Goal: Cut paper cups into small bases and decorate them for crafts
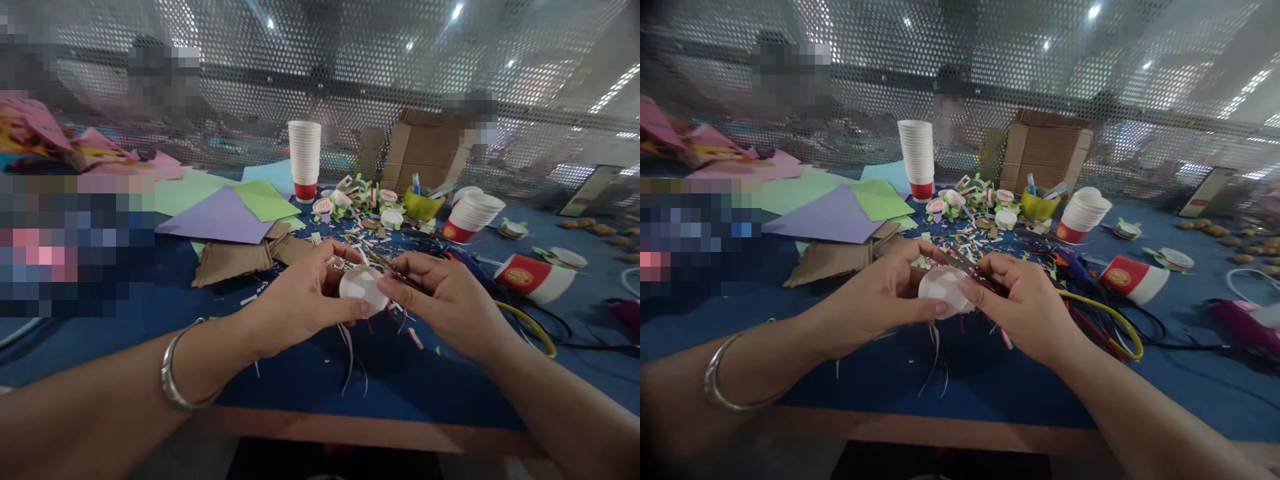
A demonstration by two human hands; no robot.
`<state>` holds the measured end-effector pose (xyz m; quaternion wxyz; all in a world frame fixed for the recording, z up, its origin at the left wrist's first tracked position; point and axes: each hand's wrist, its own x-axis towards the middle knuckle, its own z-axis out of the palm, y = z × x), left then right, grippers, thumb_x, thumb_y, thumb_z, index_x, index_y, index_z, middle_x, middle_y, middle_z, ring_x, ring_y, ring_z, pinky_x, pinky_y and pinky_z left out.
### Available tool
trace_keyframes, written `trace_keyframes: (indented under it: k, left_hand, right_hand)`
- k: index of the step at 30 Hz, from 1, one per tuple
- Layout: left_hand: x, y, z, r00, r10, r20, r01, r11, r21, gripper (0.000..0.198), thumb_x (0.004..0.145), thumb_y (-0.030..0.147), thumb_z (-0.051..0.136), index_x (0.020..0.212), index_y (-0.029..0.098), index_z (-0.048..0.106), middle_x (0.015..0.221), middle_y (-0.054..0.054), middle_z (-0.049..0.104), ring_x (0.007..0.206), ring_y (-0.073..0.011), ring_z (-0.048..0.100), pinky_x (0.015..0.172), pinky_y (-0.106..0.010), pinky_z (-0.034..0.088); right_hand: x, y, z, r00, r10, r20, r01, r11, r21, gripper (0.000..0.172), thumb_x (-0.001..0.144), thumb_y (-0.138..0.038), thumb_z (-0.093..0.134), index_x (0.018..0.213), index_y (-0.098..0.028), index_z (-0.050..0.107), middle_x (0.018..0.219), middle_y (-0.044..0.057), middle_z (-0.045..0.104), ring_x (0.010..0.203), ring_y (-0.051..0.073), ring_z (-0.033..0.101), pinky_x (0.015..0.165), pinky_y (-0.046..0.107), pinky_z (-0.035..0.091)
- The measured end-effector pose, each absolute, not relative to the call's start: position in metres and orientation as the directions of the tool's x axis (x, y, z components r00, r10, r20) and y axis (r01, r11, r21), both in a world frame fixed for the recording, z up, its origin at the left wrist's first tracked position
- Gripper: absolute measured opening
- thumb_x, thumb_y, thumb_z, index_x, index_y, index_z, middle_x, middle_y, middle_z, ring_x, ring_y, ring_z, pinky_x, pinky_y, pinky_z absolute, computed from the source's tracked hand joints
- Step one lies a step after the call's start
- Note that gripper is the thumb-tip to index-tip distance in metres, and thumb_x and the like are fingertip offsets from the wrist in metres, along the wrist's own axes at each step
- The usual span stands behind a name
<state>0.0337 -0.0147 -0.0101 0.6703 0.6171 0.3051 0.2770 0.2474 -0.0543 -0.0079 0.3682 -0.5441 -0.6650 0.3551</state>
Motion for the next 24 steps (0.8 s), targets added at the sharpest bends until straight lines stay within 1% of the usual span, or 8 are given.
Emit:
trace_keyframes:
  k: [3, 4, 6, 9, 12, 16, 20, 24]
  left_hand:
    - [0.035, -0.015, -0.006, 0.586, 0.804, -0.098, 0.013, 0.111, 0.994, 0.043, 0.082, 0.021, 0.078, 0.112, 0.02, 0.048, 0.079, 0.002, 0.07, 0.063, -0.0073, 0.058, 0.052, -0.016, 0.04]
    - [0.036, -0.015, -0.006, 0.575, 0.812, -0.103, 0.0, 0.126, 0.992, 0.04, 0.082, 0.022, 0.079, 0.111, 0.019, 0.05, 0.078, 0.002, 0.069, 0.061, -0.0064, 0.057, 0.051, -0.016, 0.039]
    - [0.037, -0.014, -0.005, 0.581, 0.807, -0.107, -0.053, 0.168, 0.984, 0.037, 0.082, 0.025, 0.08, 0.108, 0.018, 0.053, 0.079, 0.002, 0.069, 0.062, -0.0052, 0.057, 0.053, -0.015, 0.04]
    - [0.037, -0.012, -0.006, 0.635, 0.762, -0.128, -0.102, 0.247, 0.964, 0.032, 0.084, 0.03, 0.08, 0.104, 0.016, 0.06, 0.085, 0.0, 0.069, 0.068, -0.0048, 0.06, 0.058, -0.014, 0.045]
    - [0.034, -0.011, -0.004, 0.69, 0.703, -0.169, -0.086, 0.311, 0.946, 0.03, 0.086, 0.033, 0.078, 0.104, 0.016, 0.062, 0.091, -0.001, 0.068, 0.075, -0.0079, 0.064, 0.059, -0.014, 0.05]
    - [0.03, -0.011, -0.001, 0.786, 0.596, -0.163, -0.078, 0.358, 0.931, 0.033, 0.087, 0.035, 0.077, 0.109, 0.017, 0.061, 0.098, -0.005, 0.068, 0.087, -0.0158, 0.07, 0.063, -0.021, 0.058]
    - [0.029, -0.008, -0.001, 0.826, 0.549, -0.127, -0.103, 0.369, 0.924, 0.031, 0.085, 0.029, 0.078, 0.106, 0.017, 0.06, 0.099, -0.005, 0.068, 0.092, -0.016, 0.07, 0.07, -0.022, 0.059]
    - [0.027, -0.005, -0.002, 0.848, 0.522, -0.092, -0.119, 0.357, 0.927, 0.034, 0.081, 0.027, 0.081, 0.103, 0.017, 0.057, 0.102, -0.005, 0.068, 0.097, -0.0173, 0.07, 0.076, -0.025, 0.059]
  right_hand:
    - [0.247, -0.054, -0.007, -0.14, 0.986, 0.087, 0.465, 0.143, -0.873, 0.03, 0.09, -0.047, 0.067, 0.088, -0.017, 0.066, 0.075, 0.001, 0.06, 0.067, 0.014, 0.049, 0.059, 0.026, 0.04]
    - [0.247, -0.053, -0.006, -0.141, 0.987, 0.084, 0.463, 0.14, -0.875, 0.031, 0.09, -0.047, 0.067, 0.088, -0.016, 0.066, 0.075, 0.002, 0.061, 0.066, 0.014, 0.049, 0.059, 0.026, 0.039]
    - [0.246, -0.053, -0.005, -0.135, 0.987, 0.084, 0.454, 0.137, -0.88, 0.031, 0.089, -0.047, 0.067, 0.087, -0.017, 0.066, 0.075, 0.002, 0.061, 0.066, 0.014, 0.049, 0.058, 0.026, 0.039]
    - [0.246, -0.053, -0.005, -0.121, 0.988, 0.094, 0.439, 0.138, -0.888, 0.029, 0.089, -0.046, 0.068, 0.087, -0.016, 0.066, 0.074, 0.002, 0.061, 0.065, 0.014, 0.05, 0.058, 0.026, 0.039]
    - [0.246, -0.054, -0.006, -0.12, 0.989, 0.087, 0.429, 0.131, -0.894, 0.028, 0.089, -0.045, 0.068, 0.088, -0.017, 0.067, 0.07, 0.0, 0.06, 0.063, 0.013, 0.048, 0.056, 0.026, 0.038]
    - [0.246, -0.056, -0.005, -0.113, 0.989, 0.096, 0.441, 0.137, -0.887, 0.026, 0.088, -0.043, 0.07, 0.086, -0.017, 0.066, 0.072, 0.001, 0.063, 0.063, 0.013, 0.049, 0.056, 0.026, 0.037]
    - [0.246, -0.058, -0.004, -0.119, 0.985, 0.123, 0.444, 0.163, -0.881, 0.027, 0.09, -0.044, 0.067, 0.087, -0.017, 0.068, 0.073, 0.002, 0.065, 0.062, 0.014, 0.052, 0.056, 0.027, 0.038]
    - [0.245, -0.059, -0.004, -0.128, 0.982, 0.139, 0.428, 0.181, -0.886, 0.024, 0.09, -0.041, 0.068, 0.088, -0.017, 0.069, 0.071, 0.001, 0.064, 0.063, 0.014, 0.053, 0.056, 0.026, 0.039]
